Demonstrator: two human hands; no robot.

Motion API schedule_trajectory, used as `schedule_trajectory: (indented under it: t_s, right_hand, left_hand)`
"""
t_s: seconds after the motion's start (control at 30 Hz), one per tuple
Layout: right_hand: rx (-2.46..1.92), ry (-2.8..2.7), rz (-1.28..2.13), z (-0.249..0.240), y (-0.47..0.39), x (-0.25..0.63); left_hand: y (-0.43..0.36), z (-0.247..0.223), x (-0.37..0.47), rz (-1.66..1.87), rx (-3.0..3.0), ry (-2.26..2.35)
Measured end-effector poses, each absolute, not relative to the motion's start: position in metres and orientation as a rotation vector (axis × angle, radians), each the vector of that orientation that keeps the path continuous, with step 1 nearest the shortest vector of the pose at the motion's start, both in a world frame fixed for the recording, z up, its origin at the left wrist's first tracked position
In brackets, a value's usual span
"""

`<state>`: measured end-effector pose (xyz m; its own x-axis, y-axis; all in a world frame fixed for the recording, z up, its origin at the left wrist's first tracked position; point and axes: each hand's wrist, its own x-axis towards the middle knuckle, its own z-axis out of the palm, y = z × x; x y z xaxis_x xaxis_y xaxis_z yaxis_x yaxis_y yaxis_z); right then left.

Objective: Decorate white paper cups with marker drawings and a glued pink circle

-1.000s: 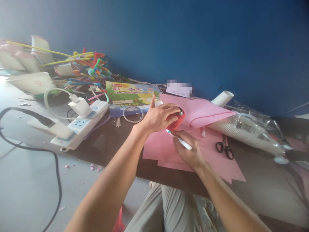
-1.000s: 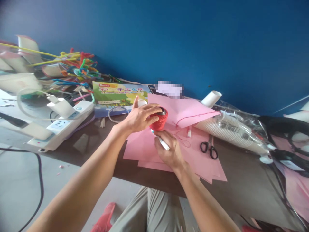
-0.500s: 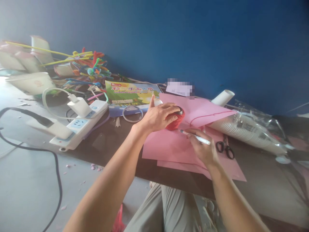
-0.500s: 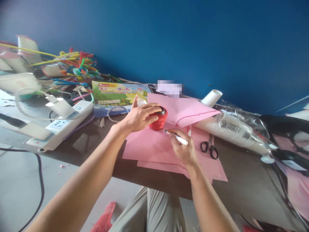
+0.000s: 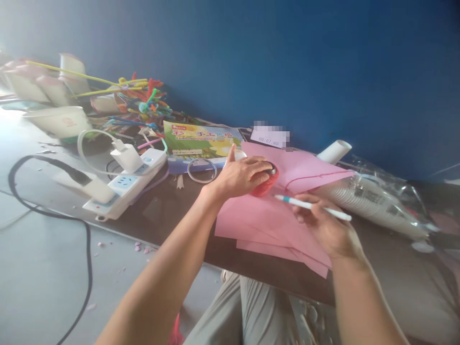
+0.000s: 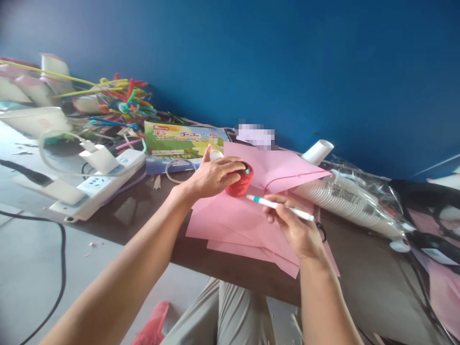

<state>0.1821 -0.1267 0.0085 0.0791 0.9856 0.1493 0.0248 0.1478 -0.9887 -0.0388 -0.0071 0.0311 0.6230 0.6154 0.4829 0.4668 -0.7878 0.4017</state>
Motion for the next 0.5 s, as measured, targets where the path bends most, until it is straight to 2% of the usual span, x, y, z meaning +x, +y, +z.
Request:
schedule_trajectory:
  t_s: [0.13, 0.33, 0.5]
  right_hand:
    - [-0.985, -1.139, 0.799, 0.019, -0.116, 0.181]
    - [-1.181, -1.444, 0.301, 0.041, -0.083, 0.155]
    - [-1.221, -1.674, 0.262, 0.039, -0.058, 0.138]
  left_hand:
    - [-0.007, 0.032, -0.038, 0.89, 2.592, 0.905]
    - [-0.007, 0.032, -0.038, 0.898, 2.615, 0.91]
    - [-0.007, 0.032, -0.036, 0.885, 2.648, 0.937]
